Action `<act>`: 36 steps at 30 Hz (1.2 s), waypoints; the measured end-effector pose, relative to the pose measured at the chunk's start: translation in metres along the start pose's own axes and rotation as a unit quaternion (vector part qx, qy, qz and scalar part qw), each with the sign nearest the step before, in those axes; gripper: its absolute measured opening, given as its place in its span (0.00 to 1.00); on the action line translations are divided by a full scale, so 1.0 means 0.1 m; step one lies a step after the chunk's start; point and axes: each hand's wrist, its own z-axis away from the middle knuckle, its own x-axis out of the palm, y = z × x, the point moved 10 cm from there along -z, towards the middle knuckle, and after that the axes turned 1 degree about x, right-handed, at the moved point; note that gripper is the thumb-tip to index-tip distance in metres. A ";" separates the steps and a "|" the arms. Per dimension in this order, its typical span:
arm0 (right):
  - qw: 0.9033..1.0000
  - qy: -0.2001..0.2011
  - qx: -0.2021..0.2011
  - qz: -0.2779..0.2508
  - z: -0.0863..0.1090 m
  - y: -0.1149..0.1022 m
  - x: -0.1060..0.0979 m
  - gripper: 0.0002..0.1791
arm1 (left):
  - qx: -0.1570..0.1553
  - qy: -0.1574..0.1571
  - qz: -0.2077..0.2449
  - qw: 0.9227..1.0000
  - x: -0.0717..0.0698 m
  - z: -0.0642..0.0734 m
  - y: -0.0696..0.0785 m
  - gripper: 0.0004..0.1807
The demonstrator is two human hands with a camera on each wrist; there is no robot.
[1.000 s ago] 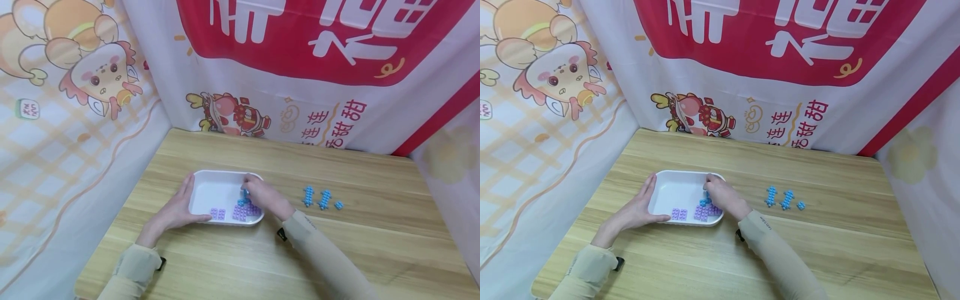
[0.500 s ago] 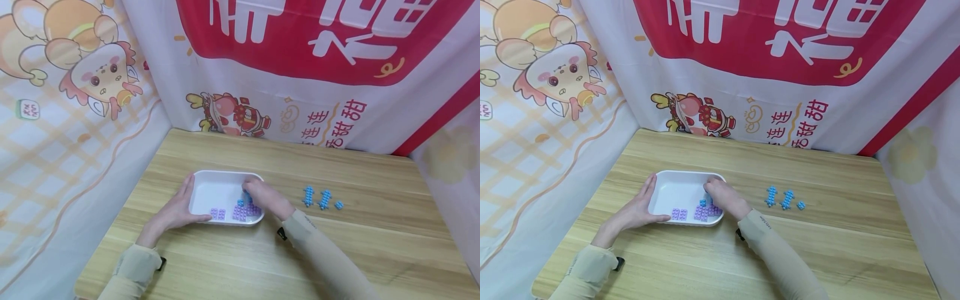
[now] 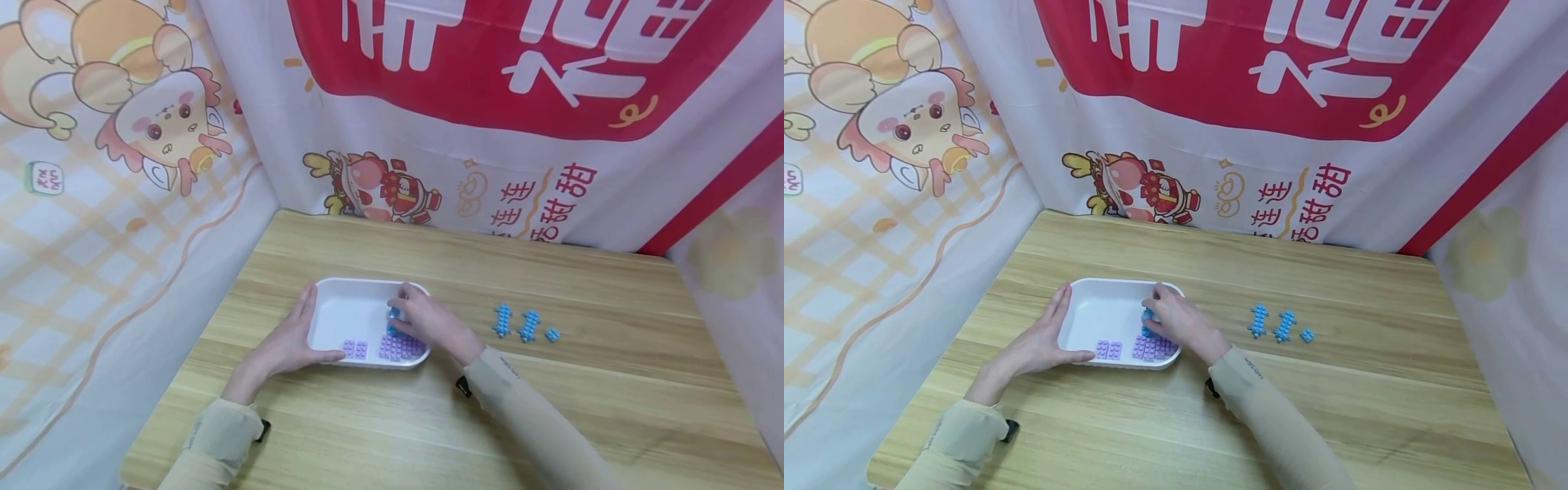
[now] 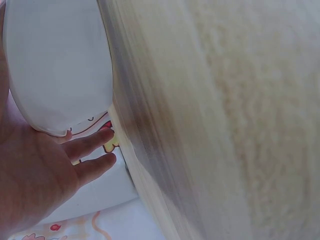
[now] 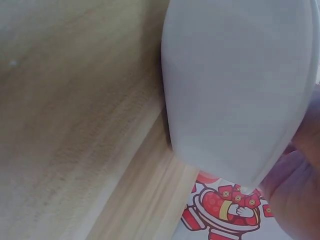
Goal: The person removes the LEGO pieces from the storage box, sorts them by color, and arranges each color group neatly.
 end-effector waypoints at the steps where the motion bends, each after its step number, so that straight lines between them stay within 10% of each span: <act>1: 1.000 0.005 -0.002 0.000 0.01 -0.01 -0.01 0.22 | 0.000 0.000 0.000 1.000 0.00 0.00 0.00 0.86; 36: 0.981 0.142 -0.028 -0.132 0.52 0.08 -0.26 0.28 | -0.002 -0.001 -0.003 1.000 0.00 0.00 0.00 0.86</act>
